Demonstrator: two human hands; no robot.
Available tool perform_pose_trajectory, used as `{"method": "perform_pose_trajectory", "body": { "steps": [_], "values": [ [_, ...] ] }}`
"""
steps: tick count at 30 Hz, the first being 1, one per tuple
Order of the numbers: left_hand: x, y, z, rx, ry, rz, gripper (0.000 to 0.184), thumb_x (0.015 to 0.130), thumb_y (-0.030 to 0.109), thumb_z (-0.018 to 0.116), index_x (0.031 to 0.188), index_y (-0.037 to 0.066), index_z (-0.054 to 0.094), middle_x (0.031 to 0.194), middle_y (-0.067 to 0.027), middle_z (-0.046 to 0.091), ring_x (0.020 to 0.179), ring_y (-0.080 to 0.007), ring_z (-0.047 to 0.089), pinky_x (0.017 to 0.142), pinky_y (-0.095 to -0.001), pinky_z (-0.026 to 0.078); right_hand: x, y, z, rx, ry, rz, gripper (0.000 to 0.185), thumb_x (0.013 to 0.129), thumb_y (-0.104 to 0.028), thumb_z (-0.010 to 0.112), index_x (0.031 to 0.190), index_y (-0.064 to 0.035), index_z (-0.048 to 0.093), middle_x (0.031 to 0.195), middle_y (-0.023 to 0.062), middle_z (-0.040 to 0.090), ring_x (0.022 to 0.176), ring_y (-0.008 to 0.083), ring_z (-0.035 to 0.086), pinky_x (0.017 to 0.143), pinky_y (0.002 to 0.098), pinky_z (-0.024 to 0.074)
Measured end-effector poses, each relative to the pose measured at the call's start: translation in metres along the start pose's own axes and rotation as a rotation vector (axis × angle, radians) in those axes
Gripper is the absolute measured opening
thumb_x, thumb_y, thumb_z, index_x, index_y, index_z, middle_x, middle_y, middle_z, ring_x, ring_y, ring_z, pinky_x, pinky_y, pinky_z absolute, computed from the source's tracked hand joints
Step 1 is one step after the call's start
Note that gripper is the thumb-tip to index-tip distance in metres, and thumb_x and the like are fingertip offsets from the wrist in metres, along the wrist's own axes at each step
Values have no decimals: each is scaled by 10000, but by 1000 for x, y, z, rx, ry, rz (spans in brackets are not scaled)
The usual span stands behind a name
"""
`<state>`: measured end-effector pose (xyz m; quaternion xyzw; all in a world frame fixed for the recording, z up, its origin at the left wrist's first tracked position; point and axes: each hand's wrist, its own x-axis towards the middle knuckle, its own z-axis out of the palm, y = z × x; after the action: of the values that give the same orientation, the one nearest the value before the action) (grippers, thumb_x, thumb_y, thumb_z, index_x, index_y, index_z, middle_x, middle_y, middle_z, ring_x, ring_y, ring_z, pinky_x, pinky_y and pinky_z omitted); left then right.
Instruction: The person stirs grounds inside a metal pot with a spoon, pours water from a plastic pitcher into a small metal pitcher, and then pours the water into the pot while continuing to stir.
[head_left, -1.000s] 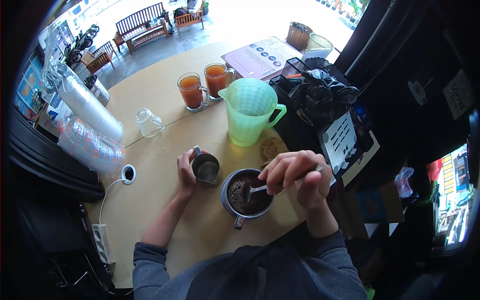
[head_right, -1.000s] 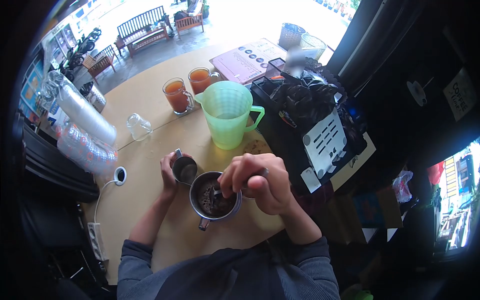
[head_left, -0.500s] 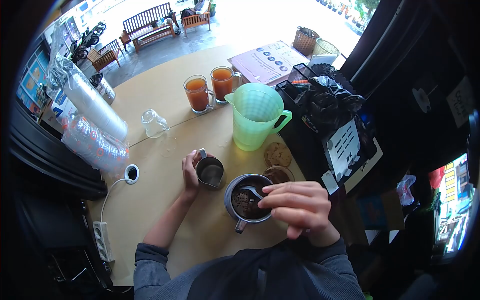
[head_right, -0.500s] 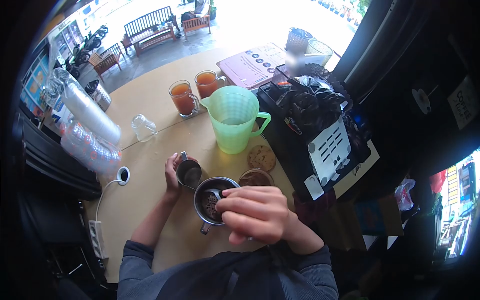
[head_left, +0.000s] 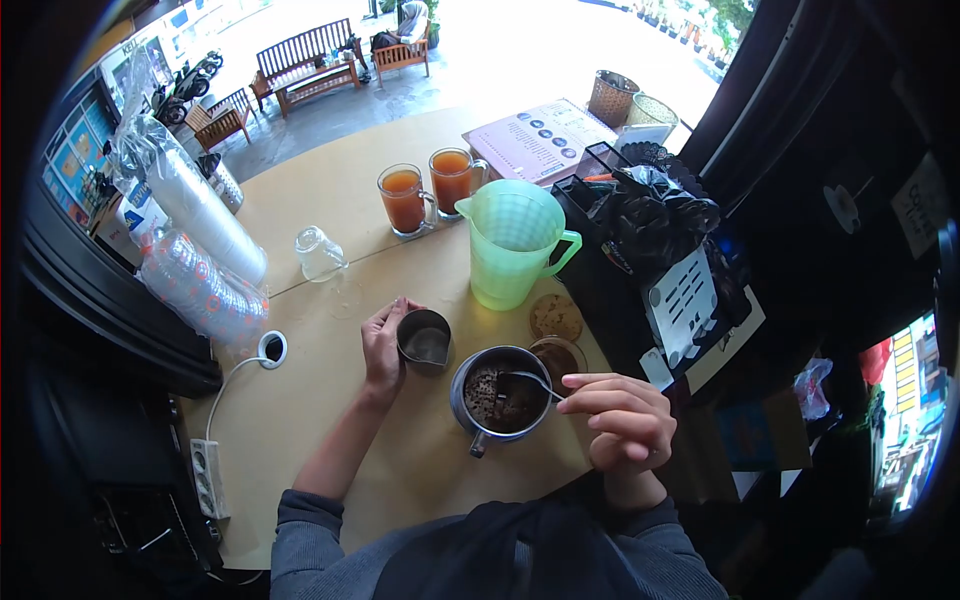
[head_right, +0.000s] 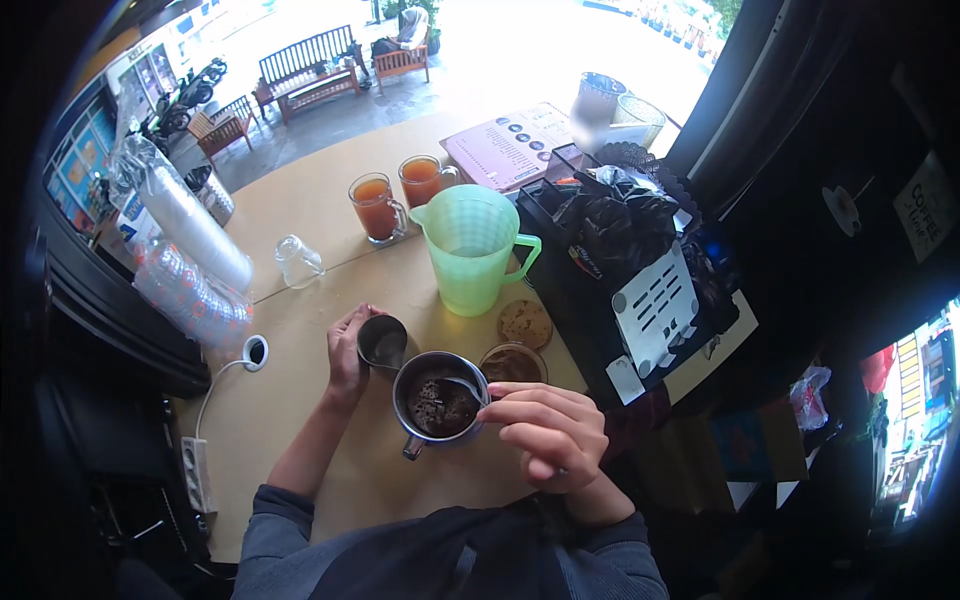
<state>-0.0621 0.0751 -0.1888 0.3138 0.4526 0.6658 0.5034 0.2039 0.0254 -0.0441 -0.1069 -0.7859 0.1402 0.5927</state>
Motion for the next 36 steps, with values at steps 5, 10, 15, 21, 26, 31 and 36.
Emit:
{"method": "perform_pose_trajectory", "body": {
  "steps": [5, 10, 15, 21, 26, 31, 36],
  "values": [
    [-6, 53, 27, -33, 28, 55, 304, 997, 198, 501, 861, -23, 658, 776, -63, 665, 664, -101, 626, 637, -228, 510, -2, -3, -1, -39, 28, 10, 428, 1028, -370, 303, 924, 5, 482, 809, 191, 690, 748, 311, 709, 689, 451, 608],
    [-16, 106, 56, 29, 58, 185, 325, 998, 240, 517, 884, -25, 667, 799, -72, 679, 684, -88, 637, 639, -216, 511, -1, -9, -5, -18, 72, -57, 422, 1033, -358, 284, 967, 11, 476, 821, 205, 688, 754, 315, 710, 694, 460, 607],
    [-20, 135, 80, 34, -47, 250, 328, 996, 251, 523, 917, -29, 676, 814, -64, 684, 709, -82, 644, 655, -212, 516, -7, -9, 0, -33, 123, 75, 436, 1035, -351, 283, 947, 22, 489, 809, 220, 684, 762, 324, 710, 707, 457, 600],
    [-28, 144, 105, 68, -150, 303, 323, 998, 231, 524, 914, -41, 676, 850, -67, 685, 736, -77, 644, 661, -210, 518, -12, -9, 4, 75, 205, 156, 409, 1039, -307, 327, 924, 43, 505, 804, 239, 680, 769, 317, 709, 734, 450, 592],
    [-33, 147, 118, 168, -202, 325, 304, 996, 220, 531, 906, -20, 693, 810, -32, 649, 738, -52, 585, 671, -191, 490, -15, -17, 7, 147, 281, 352, 405, 1030, -335, 363, 926, 35, 489, 824, 263, 662, 731, 304, 691, 758, 456, 577],
    [-35, 146, 121, 301, -256, 348, 316, 992, 242, 533, 915, -28, 678, 858, -57, 671, 774, -81, 634, 746, -225, 504, -17, -19, 4, 246, 356, 418, 397, 1024, -314, 411, 930, 63, 492, 880, 278, 666, 760, 281, 698, 723, 395, 583],
    [-39, 150, 125, 355, -326, 413, 299, 993, 223, 531, 912, -17, 689, 837, -27, 627, 808, -69, 590, 760, -212, 483, -14, -20, 1, 303, 388, 391, 401, 1023, -323, 410, 910, 58, 466, 861, 284, 651, 700, 274, 686, 715, 401, 579]
  ]
}}
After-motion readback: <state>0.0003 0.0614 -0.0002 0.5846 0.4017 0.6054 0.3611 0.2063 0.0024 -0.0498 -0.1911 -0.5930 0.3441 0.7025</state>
